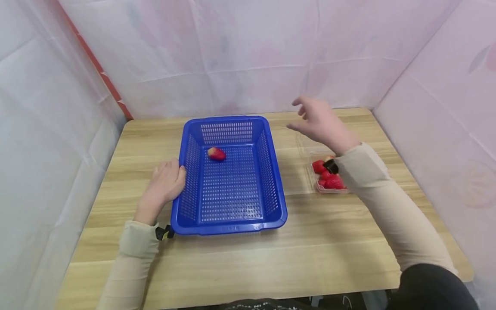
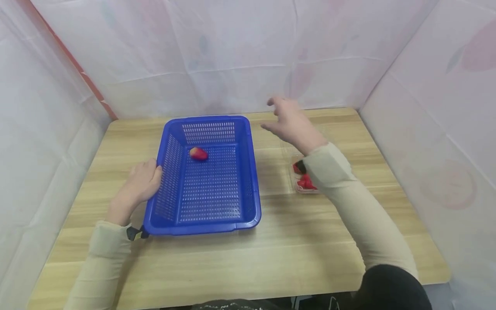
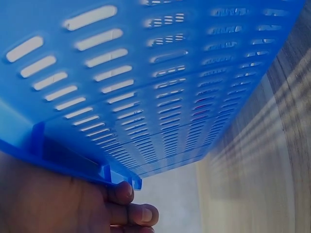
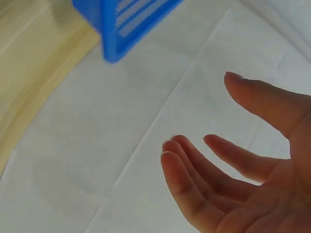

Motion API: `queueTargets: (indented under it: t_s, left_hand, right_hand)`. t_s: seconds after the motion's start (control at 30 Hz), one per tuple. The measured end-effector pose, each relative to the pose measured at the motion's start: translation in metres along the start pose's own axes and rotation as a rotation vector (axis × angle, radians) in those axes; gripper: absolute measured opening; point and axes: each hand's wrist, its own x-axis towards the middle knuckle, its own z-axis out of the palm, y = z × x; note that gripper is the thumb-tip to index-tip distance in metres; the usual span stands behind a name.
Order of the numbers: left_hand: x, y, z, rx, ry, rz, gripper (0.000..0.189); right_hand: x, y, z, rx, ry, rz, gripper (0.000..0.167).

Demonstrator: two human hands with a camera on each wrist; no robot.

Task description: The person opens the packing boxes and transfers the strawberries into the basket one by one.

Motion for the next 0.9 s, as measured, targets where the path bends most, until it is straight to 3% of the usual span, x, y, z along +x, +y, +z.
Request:
queueTargets:
  t_s: [0.2,0.5,0.7,0.9]
  left_hand:
    - [-0.002,-0.002,-0.002,0.009,-0.002,0.003,0.036]
    - [-0.003,-0.001,0.001,0.017,0.001,0.001,0.035]
    - [-0.003,-0.003,0.005,0.003,-0.002,-0.001,0.036]
    - [-0.002,-0.002,0.004,-0.005,0.003,-0.001,0.036]
  right_hand:
    - [-0.033,0.034,0.0,0.014,0.069,0.069,0.054]
    - [-0.066,0.093,0.017,0.005,0.017,0.132,0.046]
    - [-0.076,0.141,0.038,-0.103,-0.005,0.05,0.035]
    - [-0.078,0.179,0.058,-0.137,0.031,-0.045,0.039]
